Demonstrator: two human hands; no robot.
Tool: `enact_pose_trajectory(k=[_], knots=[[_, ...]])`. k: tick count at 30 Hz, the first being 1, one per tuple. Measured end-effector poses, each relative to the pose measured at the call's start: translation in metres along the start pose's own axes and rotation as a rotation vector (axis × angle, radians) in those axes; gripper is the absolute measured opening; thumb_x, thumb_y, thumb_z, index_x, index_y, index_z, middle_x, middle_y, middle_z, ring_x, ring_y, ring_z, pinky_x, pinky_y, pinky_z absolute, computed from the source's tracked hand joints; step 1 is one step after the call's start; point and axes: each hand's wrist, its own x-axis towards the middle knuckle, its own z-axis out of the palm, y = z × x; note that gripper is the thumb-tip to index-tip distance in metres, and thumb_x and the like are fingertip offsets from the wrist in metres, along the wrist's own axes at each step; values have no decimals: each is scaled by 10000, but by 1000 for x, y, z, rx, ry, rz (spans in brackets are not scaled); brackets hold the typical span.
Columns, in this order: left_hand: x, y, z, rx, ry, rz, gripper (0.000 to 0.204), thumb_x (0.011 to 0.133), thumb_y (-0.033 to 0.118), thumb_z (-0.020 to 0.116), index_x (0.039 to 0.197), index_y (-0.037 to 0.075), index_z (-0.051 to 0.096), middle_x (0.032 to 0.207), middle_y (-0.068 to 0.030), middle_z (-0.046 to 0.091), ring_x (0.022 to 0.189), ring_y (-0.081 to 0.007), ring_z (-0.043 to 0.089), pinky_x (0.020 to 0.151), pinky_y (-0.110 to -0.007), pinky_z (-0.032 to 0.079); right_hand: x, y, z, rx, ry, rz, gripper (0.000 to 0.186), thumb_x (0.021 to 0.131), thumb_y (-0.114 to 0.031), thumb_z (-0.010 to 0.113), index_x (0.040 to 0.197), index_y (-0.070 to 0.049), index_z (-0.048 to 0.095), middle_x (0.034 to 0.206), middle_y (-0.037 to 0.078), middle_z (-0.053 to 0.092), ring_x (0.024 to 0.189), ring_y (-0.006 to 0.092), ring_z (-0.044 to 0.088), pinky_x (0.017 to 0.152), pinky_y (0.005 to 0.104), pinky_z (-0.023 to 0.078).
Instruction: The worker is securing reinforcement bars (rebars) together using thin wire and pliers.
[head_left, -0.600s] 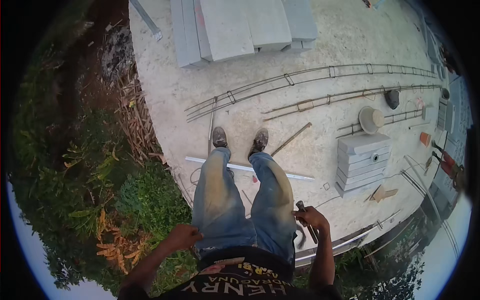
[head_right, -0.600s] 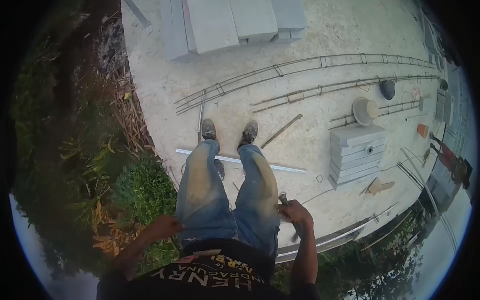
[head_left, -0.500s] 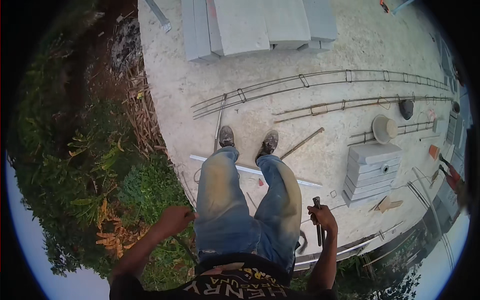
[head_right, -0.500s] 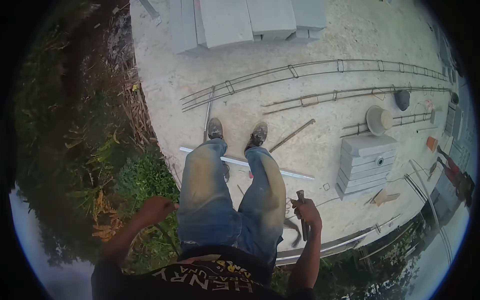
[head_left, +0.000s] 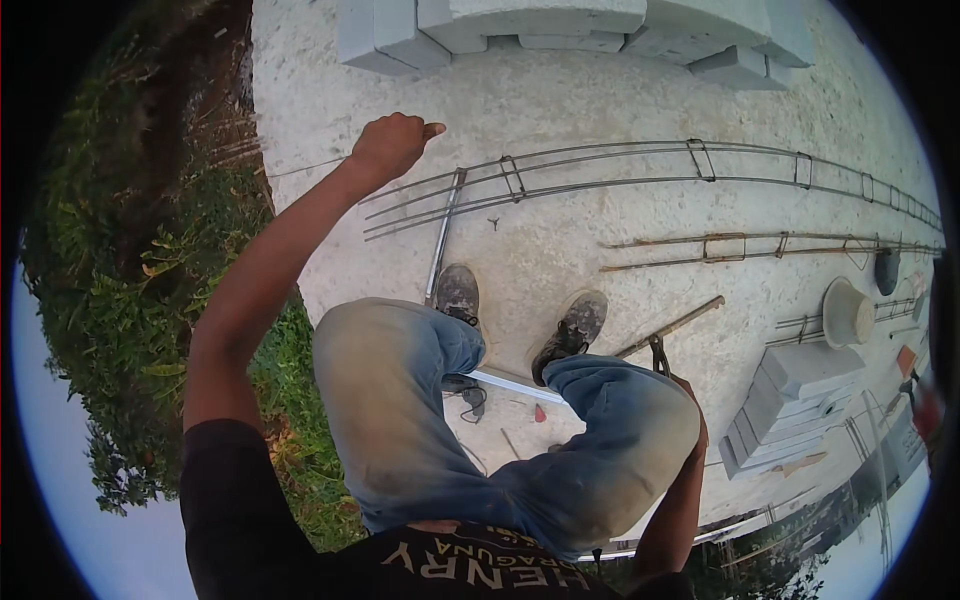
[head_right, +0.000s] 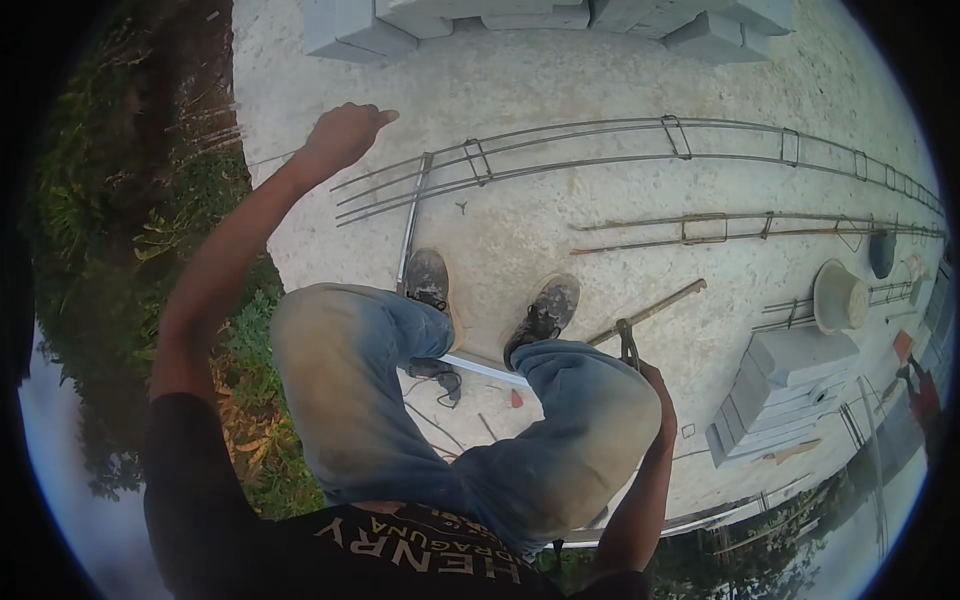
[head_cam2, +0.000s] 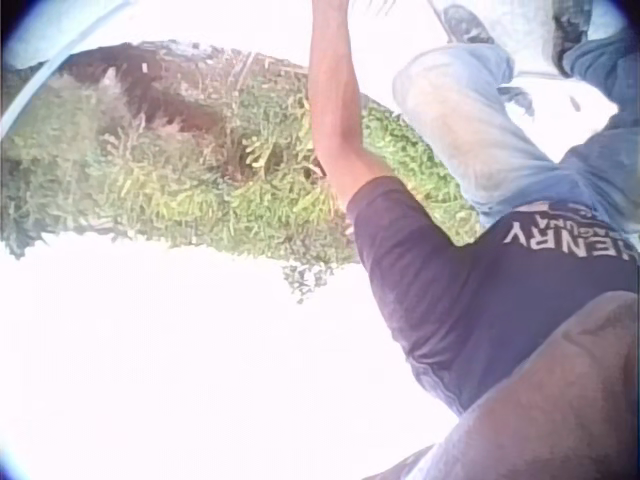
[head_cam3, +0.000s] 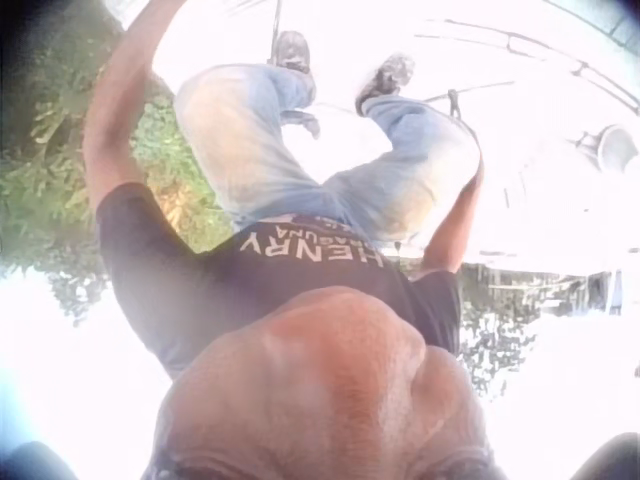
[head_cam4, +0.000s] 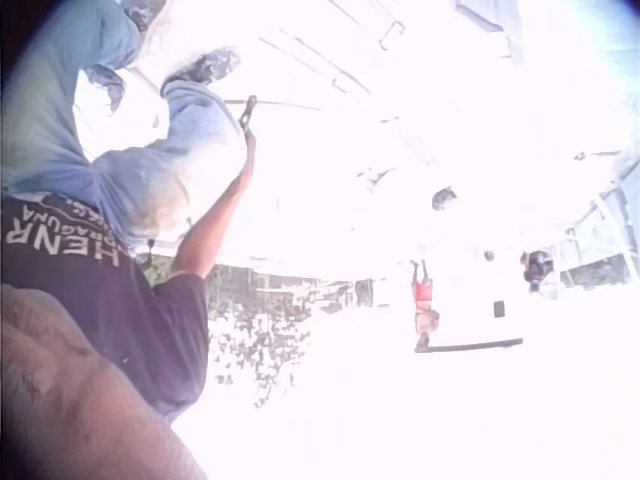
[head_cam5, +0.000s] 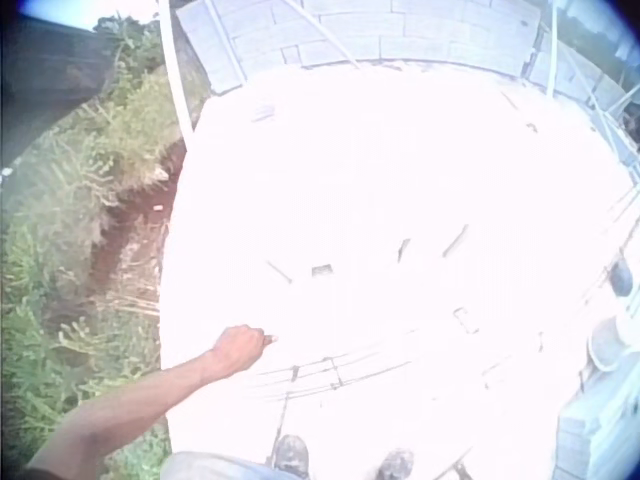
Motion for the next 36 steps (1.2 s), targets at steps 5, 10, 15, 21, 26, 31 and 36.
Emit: enact_pose_trajectory(k=[5, 10, 15, 21, 26, 31, 36], knots=[[98, 74, 27, -170, 21, -47, 574, 1040, 431, 421, 805, -34, 662, 764, -206, 683, 740, -382, 683, 691, -475, 554, 98, -1, -5, 47, 6, 318, 357, 875, -93, 604, 1216, 12, 612, 678, 16, 571, 598, 96, 553, 561, 282, 441], [151, 159, 6, -447, 63, 150, 374, 1019, 325, 472, 959, -19, 606, 927, -227, 672, 919, -387, 648, 873, -471, 489, 173, 23, 22, -10, -109, 97, 396, 876, -73, 627, 1266, -13, 601, 660, 25, 561, 558, 115, 548, 536, 285, 439], [212, 130, 52, -360, 457, 261, 401, 975, 190, 542, 1284, -54, 465, 1283, -248, 536, 1183, -371, 546, 1007, -433, 444, 220, 32, 76, 60, -197, -116, 422, 872, -109, 649, 1276, -6, 579, 716, 37, 586, 616, 120, 594, 576, 280, 479], [116, 152, 35, -236, 350, 374, 236, 934, 235, 621, 1052, 32, 587, 842, -163, 684, 756, -367, 663, 663, -447, 517, 210, 85, 90, 489, -237, 56, 464, 881, -48, 638, 1323, 6, 509, 840, 80, 635, 662, 169, 646, 608, 322, 561], [-3, 108, 93, 19, -155, 187, 382, 912, 372, 636, 856, -6, 641, 753, -226, 674, 755, -394, 678, 718, -472, 536, 232, 99, 122, 644, -292, 107, 307, 900, -99, 652, 1157, 16, 528, 879, 110, 634, 696, 189, 652, 600, 354, 587], [-37, 103, 147, -52, -154, 210, 404, 915, 294, 637, 1105, -48, 535, 887, -258, 652, 882, -426, 656, 767, -510, 525, 208, 76, 106, 582, -190, 8, 239, 886, -109, 653, 1059, -13, 520, 872, 110, 634, 659, 174, 630, 569, 334, 576], [-18, 94, 168, -221, 144, 179, 374, 941, 290, 607, 1137, -27, 576, 979, -255, 661, 919, -417, 646, 815, -497, 509, 221, 69, 129, 195, -44, -373, 171, 859, -111, 660, 961, -19, 558, 717, 53, 589, 591, 112, 558, 490, 273, 443]])
